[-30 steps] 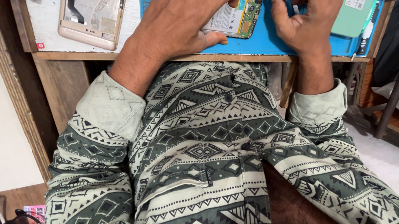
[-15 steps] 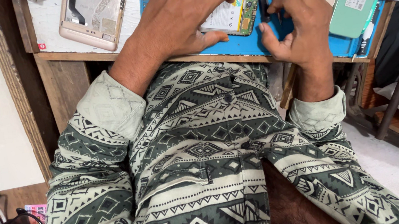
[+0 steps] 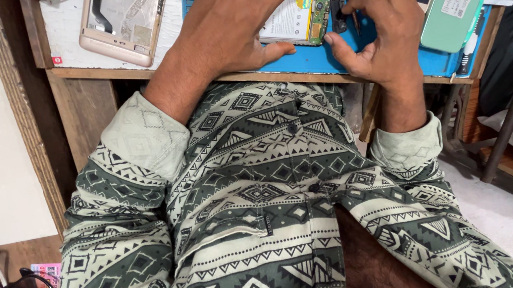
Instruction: The person repairs a disassembled smartphone at a workbench, using a small tool to work on the phone's internal components and battery. They lift and reposition the phone, detach a small green circuit board, and manipulate the board with both hands and a tool.
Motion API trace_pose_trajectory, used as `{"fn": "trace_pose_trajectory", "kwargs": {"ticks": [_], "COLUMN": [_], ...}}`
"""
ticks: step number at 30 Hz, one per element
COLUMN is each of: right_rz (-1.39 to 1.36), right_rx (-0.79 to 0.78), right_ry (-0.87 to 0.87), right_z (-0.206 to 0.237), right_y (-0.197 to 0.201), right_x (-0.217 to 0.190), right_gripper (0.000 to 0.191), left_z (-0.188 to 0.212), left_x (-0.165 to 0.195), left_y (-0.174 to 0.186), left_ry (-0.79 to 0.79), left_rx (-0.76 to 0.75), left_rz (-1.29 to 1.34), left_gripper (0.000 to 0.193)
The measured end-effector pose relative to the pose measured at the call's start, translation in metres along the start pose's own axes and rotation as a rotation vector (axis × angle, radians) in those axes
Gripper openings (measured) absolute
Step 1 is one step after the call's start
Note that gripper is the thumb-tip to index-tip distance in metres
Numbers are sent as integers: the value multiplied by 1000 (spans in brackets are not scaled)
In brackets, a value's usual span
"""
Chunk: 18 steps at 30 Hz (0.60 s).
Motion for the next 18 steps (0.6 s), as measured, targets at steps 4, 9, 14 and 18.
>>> {"fn": "trace_pose_trajectory", "kwargs": {"ticks": [4,9,14,18], "right_rz": [3,-18,-40,-56], "right_rx": [-13,-7,-5,0], "right_ry": [-3,9,12,9], "right_z": [-1,-2,-1,-1], "right_y": [0,-1,0,-1], "right_x": [-2,-2,0,3], "right_gripper": [35,37,35,36], "left_z": [-1,-2,-1,-1], "left_x": [0,1,1,1], "left_y": [0,1,1,0], "left_ry": [28,18,9,4], "left_rx": [-14,-11,1,-3], "left_rz": [-9,-16,-16,-14], "left_gripper": [76,79,86,84]}}
Point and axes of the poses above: each hand's wrist, its own z-axis away from the middle knuckle, its own y-axis out of the back of the hand, x = y × z, the point moved 6 cm from there along -z, towards the middle knuckle, and after that the axes turned 3 degrees about -y, right-handed, at the moved point
